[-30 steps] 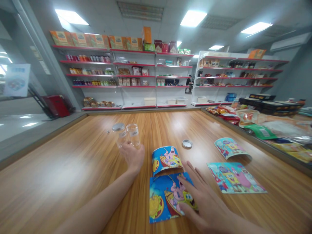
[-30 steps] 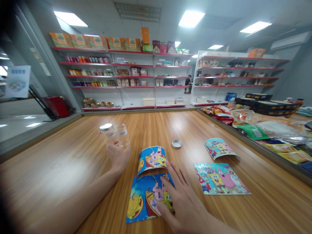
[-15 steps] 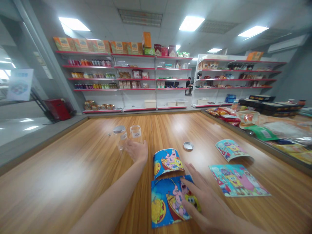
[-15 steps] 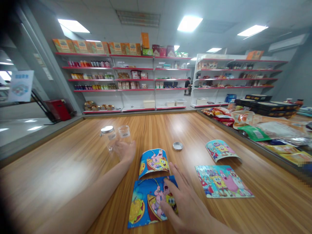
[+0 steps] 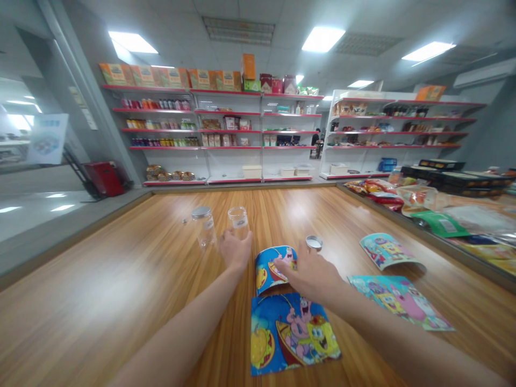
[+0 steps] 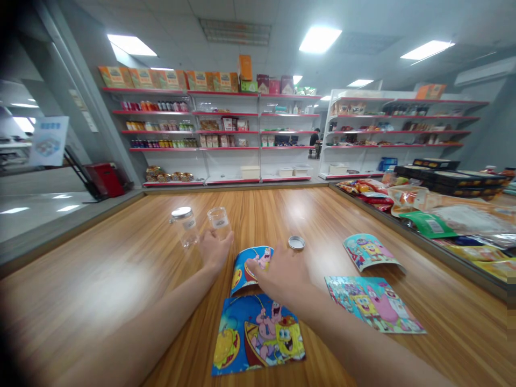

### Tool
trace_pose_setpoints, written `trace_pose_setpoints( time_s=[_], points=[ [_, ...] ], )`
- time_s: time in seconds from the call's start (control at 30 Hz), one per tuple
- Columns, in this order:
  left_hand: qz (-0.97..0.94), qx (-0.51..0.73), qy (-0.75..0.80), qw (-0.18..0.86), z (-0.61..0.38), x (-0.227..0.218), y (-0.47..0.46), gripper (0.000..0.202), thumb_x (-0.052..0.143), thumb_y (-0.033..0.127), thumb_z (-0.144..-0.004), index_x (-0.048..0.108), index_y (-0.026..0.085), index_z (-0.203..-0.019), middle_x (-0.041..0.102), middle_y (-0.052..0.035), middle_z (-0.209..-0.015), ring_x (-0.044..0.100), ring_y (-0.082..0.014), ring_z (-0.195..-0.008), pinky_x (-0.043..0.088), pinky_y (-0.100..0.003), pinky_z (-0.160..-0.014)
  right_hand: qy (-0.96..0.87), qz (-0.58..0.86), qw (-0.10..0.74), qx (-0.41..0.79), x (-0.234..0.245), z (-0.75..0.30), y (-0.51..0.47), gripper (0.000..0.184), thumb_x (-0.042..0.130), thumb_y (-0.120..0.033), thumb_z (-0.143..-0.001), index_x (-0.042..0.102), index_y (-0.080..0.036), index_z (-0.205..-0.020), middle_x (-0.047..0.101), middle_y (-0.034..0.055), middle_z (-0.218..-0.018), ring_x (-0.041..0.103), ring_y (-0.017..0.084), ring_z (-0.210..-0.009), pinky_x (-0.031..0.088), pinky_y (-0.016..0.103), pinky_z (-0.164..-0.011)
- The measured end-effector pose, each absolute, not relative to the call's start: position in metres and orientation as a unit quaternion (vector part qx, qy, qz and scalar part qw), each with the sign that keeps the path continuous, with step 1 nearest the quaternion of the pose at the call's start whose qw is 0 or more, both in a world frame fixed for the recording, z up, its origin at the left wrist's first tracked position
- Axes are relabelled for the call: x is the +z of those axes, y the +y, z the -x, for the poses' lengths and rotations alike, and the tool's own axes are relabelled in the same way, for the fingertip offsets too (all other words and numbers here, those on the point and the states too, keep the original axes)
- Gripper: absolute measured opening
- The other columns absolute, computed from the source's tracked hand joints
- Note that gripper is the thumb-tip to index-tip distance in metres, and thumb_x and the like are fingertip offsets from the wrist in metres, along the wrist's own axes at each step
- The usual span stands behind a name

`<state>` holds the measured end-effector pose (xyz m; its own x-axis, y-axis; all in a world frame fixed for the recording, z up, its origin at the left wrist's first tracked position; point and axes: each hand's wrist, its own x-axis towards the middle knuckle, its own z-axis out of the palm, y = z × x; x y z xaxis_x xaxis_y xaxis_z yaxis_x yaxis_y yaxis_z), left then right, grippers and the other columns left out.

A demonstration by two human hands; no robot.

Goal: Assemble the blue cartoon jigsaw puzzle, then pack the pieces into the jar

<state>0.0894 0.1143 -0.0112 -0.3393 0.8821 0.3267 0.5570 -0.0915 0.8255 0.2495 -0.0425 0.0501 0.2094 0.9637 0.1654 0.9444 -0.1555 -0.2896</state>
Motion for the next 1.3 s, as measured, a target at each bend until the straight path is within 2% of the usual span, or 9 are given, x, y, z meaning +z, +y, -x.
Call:
trace_pose_setpoints(
  time_s=[0.1, 0.2, 0.37, 0.47, 0.67, 0.87, 1.1, 1.23, 1.3],
  points=[
    [-0.572, 0.508, 0.608, 0.213, -0.075, -0.014, 0.085, 0.044, 0.076, 0.048, -0.073, 0.062, 0.016, -0.098, 0.063, -0.0059, -0.092, 0.062, -0.0257, -0.089, 0.050, -0.038, -0.081, -0.628, 0.761, 0.153, 0.055, 0.054, -0.227, -0.022, 0.077, 0.056, -0.072, -0.083, 0.057, -0.005, -0.122, 0.066, 0.0286, -0.112, 0.065, 0.045, -0.106, 0.050, 0.052, -0.084],
    [-0.590, 0.517, 0.563, 0.259, -0.057, -0.016, 0.053, 0.045, 0.075, 0.054, -0.072, 0.061, 0.017, -0.094, 0.060, -0.0012, -0.082, 0.059, -0.0219, -0.076, 0.048, -0.035, -0.073, -0.638, 0.751, 0.153, 0.076, 0.047, -0.217, -0.011, 0.082, 0.082, -0.051, -0.064, 0.055, -0.005, -0.126, 0.066, 0.0277, -0.112, 0.064, 0.045, -0.109, 0.050, 0.049, -0.085],
    [-0.612, 0.512, 0.486, 0.357, -0.047, -0.016, 0.032, 0.046, 0.074, 0.052, -0.075, 0.060, 0.016, -0.101, 0.062, -0.0038, -0.089, 0.061, -0.0220, -0.078, 0.049, -0.033, -0.069, -0.625, 0.744, 0.199, 0.127, 0.040, -0.235, 0.002, 0.049, 0.075, -0.020, -0.070, 0.059, -0.009, -0.114, 0.070, 0.0156, -0.099, 0.068, 0.033, -0.095, 0.052, 0.044, -0.080],
    [-0.625, 0.501, 0.417, 0.429, -0.050, -0.015, 0.032, 0.047, 0.070, 0.048, -0.079, 0.059, 0.014, -0.109, 0.065, -0.0091, -0.100, 0.065, -0.0246, -0.087, 0.053, -0.035, -0.075, -0.612, 0.722, 0.272, 0.172, 0.045, -0.253, 0.009, 0.047, 0.073, -0.014, -0.070, 0.059, -0.012, -0.115, 0.069, 0.0102, -0.097, 0.067, 0.028, -0.093, 0.052, 0.042, -0.081],
    [-0.624, 0.463, 0.265, 0.571, -0.051, -0.011, 0.022, 0.054, 0.076, 0.042, -0.077, 0.061, 0.016, -0.122, 0.062, -0.0148, -0.126, 0.063, -0.0314, -0.111, 0.054, -0.042, -0.092, -0.568, 0.591, 0.462, 0.338, 0.060, -0.258, 0.009, 0.034, 0.068, -0.035, -0.081, 0.059, -0.018, -0.109, 0.070, 0.0070, -0.096, 0.069, 0.023, -0.085, 0.055, 0.034, -0.074],
    [-0.578, 0.390, 0.100, 0.710, -0.050, -0.011, 0.016, 0.054, 0.081, 0.036, -0.076, 0.063, 0.018, -0.125, 0.062, -0.0138, -0.126, 0.060, -0.0321, -0.116, 0.050, -0.045, -0.098, -0.514, 0.456, 0.556, 0.467, 0.052, -0.236, -0.002, 0.044, 0.065, -0.059, -0.086, 0.060, -0.017, -0.101, 0.069, 0.0058, -0.088, 0.069, 0.021, -0.078, 0.057, 0.037, -0.075],
    [-0.580, 0.333, 0.061, 0.741, -0.049, -0.003, 0.008, 0.048, 0.077, 0.035, -0.081, 0.060, 0.020, -0.123, 0.064, -0.0133, -0.116, 0.064, -0.0308, -0.109, 0.049, -0.049, -0.099, -0.457, 0.469, 0.615, 0.440, 0.048, -0.233, -0.010, 0.043, 0.088, -0.039, -0.067, 0.062, -0.017, -0.094, 0.064, 0.0011, -0.084, 0.063, 0.017, -0.074, 0.054, 0.031, -0.068],
    [-0.634, 0.309, 0.086, 0.704, -0.047, 0.003, 0.005, 0.047, 0.075, 0.046, -0.079, 0.060, 0.018, -0.114, 0.061, -0.0110, -0.103, 0.063, -0.0260, -0.092, 0.053, -0.038, -0.081, -0.443, 0.455, 0.636, 0.439, 0.054, -0.233, -0.011, 0.034, 0.085, -0.031, -0.066, 0.060, -0.017, -0.085, 0.059, -0.0020, -0.070, 0.057, 0.015, -0.061, 0.051, 0.030, -0.059],
    [-0.669, 0.306, 0.106, 0.669, -0.047, 0.004, 0.005, 0.050, 0.071, 0.054, -0.080, 0.059, 0.017, -0.111, 0.059, -0.0102, -0.097, 0.060, -0.0236, -0.084, 0.051, -0.034, -0.073, -0.442, 0.428, 0.652, 0.443, 0.061, -0.235, -0.011, 0.029, 0.081, -0.027, -0.067, 0.060, -0.017, -0.086, 0.064, 0.0017, -0.078, 0.061, 0.017, -0.066, 0.053, 0.032, -0.064]
  ],
)
